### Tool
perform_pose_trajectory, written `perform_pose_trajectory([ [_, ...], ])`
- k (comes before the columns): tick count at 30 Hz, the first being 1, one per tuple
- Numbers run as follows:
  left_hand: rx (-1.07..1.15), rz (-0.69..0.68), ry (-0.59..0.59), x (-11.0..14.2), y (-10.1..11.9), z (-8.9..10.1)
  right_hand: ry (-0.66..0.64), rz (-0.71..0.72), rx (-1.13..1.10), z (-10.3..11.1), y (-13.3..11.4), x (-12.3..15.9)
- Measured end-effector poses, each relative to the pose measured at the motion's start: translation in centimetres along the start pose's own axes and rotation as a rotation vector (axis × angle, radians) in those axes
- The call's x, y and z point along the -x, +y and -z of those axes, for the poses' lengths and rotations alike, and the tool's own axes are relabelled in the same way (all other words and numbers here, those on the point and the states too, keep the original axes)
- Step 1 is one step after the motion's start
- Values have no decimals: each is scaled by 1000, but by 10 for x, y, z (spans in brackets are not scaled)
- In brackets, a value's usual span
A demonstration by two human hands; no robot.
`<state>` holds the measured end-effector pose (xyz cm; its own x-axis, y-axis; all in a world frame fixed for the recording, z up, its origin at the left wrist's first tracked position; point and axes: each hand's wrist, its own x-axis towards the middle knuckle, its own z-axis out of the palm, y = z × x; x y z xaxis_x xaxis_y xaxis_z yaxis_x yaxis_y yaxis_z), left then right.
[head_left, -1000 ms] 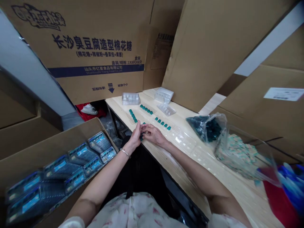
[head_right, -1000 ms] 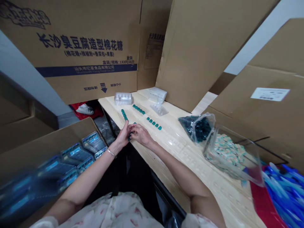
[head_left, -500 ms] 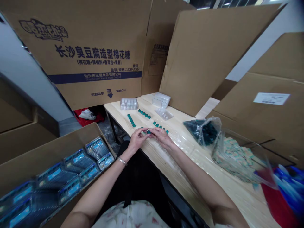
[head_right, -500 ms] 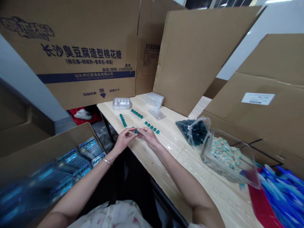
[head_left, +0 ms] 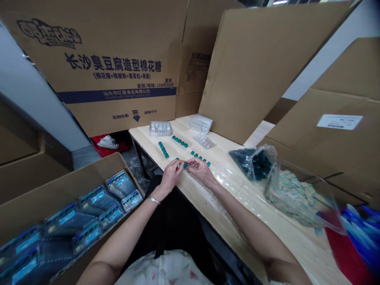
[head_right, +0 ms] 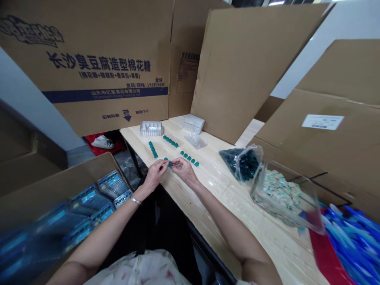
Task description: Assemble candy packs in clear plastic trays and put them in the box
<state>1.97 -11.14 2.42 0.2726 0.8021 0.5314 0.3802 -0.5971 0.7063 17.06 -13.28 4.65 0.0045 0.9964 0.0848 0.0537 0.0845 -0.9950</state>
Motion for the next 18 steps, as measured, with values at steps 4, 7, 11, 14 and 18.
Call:
perform_pose_trajectory([
  [4, 41, -64, -37, 0, 1, 0, -89, -166, -185, 6, 2, -2],
  [7, 61, -72, -47, 3, -1, 1, -46, -201, -200, 14, 5, -7],
  [11, -46, -59, -117, 14, -9, -1, 106, -30, 18, 24, 18, -15],
  [14, -154, -79, -261, 26, -15, -5, 113, 115, 323, 28, 36, -18],
  [18, -264, -62, -328, 35, -14, -10, 0, 309, 669, 27, 52, -15],
])
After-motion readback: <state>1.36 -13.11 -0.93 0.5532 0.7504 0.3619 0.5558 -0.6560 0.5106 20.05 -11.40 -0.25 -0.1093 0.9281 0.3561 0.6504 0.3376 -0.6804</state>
